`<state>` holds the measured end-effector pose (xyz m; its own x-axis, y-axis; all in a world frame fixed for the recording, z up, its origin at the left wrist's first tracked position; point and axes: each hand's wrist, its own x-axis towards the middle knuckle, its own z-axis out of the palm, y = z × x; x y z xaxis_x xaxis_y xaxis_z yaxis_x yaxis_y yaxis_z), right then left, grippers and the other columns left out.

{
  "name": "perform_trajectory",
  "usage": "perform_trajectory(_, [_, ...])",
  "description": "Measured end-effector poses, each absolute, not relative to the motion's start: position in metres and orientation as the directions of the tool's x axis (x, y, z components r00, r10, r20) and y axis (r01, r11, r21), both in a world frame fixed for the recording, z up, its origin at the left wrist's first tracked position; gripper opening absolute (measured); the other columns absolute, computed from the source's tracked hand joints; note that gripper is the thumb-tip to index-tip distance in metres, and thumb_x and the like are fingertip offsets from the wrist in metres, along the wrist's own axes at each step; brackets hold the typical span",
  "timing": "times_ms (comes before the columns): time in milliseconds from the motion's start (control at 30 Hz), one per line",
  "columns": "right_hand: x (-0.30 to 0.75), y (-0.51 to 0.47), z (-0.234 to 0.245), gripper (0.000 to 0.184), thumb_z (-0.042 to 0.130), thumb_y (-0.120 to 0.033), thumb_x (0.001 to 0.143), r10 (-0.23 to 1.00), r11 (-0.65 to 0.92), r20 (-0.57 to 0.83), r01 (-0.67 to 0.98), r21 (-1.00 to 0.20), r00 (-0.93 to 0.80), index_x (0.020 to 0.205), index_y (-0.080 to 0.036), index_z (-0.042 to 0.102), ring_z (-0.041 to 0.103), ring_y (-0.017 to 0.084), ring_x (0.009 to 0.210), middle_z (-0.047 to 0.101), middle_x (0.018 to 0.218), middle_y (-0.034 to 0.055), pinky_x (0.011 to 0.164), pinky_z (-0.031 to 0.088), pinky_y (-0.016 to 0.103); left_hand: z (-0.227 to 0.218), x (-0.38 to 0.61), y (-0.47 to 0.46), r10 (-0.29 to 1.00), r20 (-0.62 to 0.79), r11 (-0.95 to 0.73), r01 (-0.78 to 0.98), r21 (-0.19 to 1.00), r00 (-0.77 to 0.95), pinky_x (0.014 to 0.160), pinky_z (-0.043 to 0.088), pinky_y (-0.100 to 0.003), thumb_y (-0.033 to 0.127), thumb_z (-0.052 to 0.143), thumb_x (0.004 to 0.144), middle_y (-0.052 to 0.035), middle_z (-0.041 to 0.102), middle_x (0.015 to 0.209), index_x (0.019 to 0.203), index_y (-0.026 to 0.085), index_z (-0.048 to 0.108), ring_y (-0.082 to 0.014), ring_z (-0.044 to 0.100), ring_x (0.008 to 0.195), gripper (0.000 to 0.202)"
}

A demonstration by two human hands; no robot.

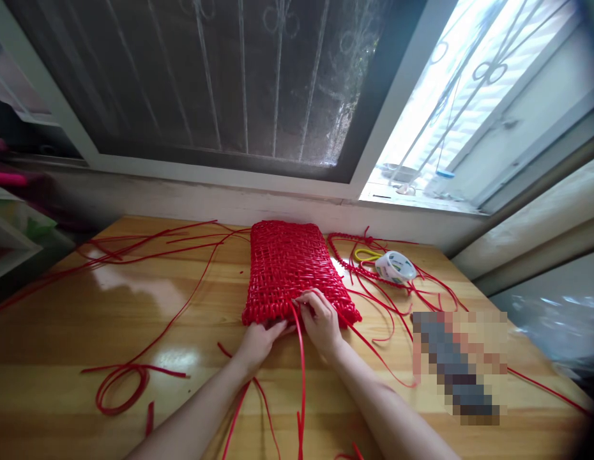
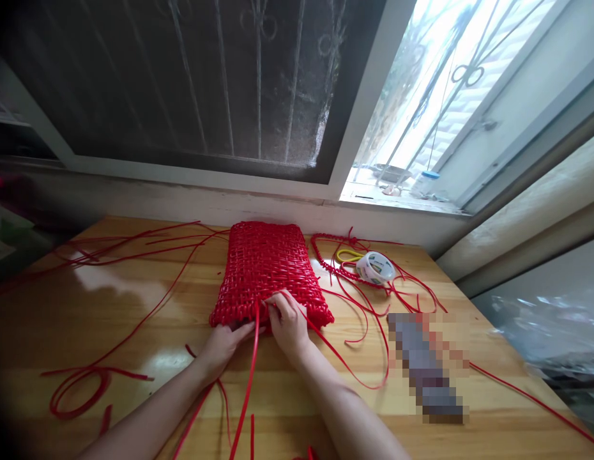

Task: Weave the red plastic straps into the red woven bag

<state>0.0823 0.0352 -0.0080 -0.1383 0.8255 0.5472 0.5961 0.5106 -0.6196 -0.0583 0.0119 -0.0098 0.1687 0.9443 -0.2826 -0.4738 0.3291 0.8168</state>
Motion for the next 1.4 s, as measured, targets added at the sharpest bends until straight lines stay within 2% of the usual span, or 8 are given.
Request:
perform_trajectory(233, [0.081,0.040,-0.004,0.016,0.044,-0.009,0.076,0.869,0.462,0.470,0.588,-0.664,-0.153,0.076,-0.021,0.055,0.052,0.013,0.070,0.056,0.076,0.0004,0.066,0.041,0.023,0.003,-0.059,0.008,0.965,-0.229,0.260,-0.370,0.892,0.126,0.091,0.041,-0.037,0.023,0.070,0.059,-0.0078,0.066,0.099,0.092,0.013,0.065,-0.0238,0.058,0.096,0.035])
perform_trajectory(333, [0.082,0.041,0.001,0.016,0.045,-0.008,0.075,0.881,0.456,0.438,0.564,-0.688,-0.178,0.076,-0.021,0.055,0.052,0.014,0.072,0.056,0.076,0.0002,0.067,0.040,0.023,0.003,-0.059,0.008,0.961,-0.235,0.275,-0.374,0.886,0.148,0.091,0.040,-0.037,0.024,0.069,0.060,-0.0072,0.067,0.098,0.091,0.015,0.066,-0.0235,0.058,0.095,0.033])
perform_trajectory(467, [0.084,0.041,0.007,0.015,0.046,-0.009,0.075,0.891,0.449,0.400,0.547,-0.706,-0.214,0.075,-0.021,0.055,0.051,0.014,0.073,0.056,0.076,-0.0004,0.067,0.040,0.023,0.002,-0.057,0.007,0.954,-0.261,0.298,-0.384,0.874,0.146,0.088,0.043,-0.038,0.023,0.069,0.058,-0.0070,0.068,0.092,0.082,0.014,0.067,-0.0241,0.060,0.091,0.026])
perform_trajectory(767, [0.082,0.041,0.006,0.013,0.049,-0.009,0.075,0.875,0.476,0.447,0.512,-0.715,-0.189,0.074,-0.020,0.055,0.051,0.012,0.070,0.055,0.075,-0.0005,0.064,0.040,0.022,0.002,-0.056,0.005,0.960,-0.278,0.271,-0.282,0.920,0.015,0.084,0.045,-0.035,0.022,0.067,0.056,-0.0073,0.069,0.086,0.071,0.015,0.068,-0.0260,0.060,0.091,0.017])
perform_trajectory(933, [0.085,0.037,0.008,0.012,0.048,-0.011,0.076,0.863,0.504,0.446,0.453,-0.735,-0.235,0.078,-0.020,0.054,0.052,0.013,0.073,0.055,0.077,0.0008,0.067,0.042,0.023,-0.014,-0.059,0.009,0.966,-0.255,0.242,-0.241,0.940,-0.025,0.088,0.042,-0.035,0.024,0.065,0.060,-0.0082,0.068,0.091,0.076,0.015,0.068,-0.0262,0.058,0.096,0.019])
perform_trajectory(1133, [0.086,0.033,0.001,0.013,0.048,-0.008,0.072,0.816,0.568,0.522,0.516,-0.641,-0.250,0.076,-0.020,0.051,0.053,0.014,0.074,0.055,0.081,0.0030,0.066,0.044,0.025,-0.019,-0.057,0.010,0.942,-0.329,0.328,-0.359,0.874,0.059,0.079,0.048,-0.038,0.026,0.065,0.060,-0.0075,0.070,0.080,0.080,0.016,0.067,-0.0259,0.061,0.089,0.022])
perform_trajectory(1267, [0.084,0.028,-0.006,0.013,0.049,-0.008,0.072,0.742,0.640,0.623,0.538,-0.549,-0.247,0.078,-0.020,0.052,0.054,0.014,0.076,0.057,0.082,0.0043,0.065,0.045,0.026,-0.012,-0.056,0.009,0.951,-0.310,0.286,-0.340,0.896,-0.018,0.077,0.049,-0.037,0.026,0.065,0.058,-0.0068,0.070,0.077,0.074,0.014,0.067,-0.0255,0.062,0.086,0.020])
perform_trajectory(1400, [0.083,0.024,-0.008,0.015,0.049,-0.008,0.074,0.704,0.666,0.665,0.556,-0.498,-0.248,0.081,-0.020,0.054,0.055,0.014,0.076,0.059,0.084,0.0049,0.064,0.047,0.026,-0.005,-0.056,0.007,0.945,-0.302,0.255,-0.297,0.920,-0.123,0.078,0.048,-0.036,0.024,0.066,0.056,-0.0061,0.070,0.076,0.070,0.014,0.068,-0.0246,0.063,0.081,0.017])
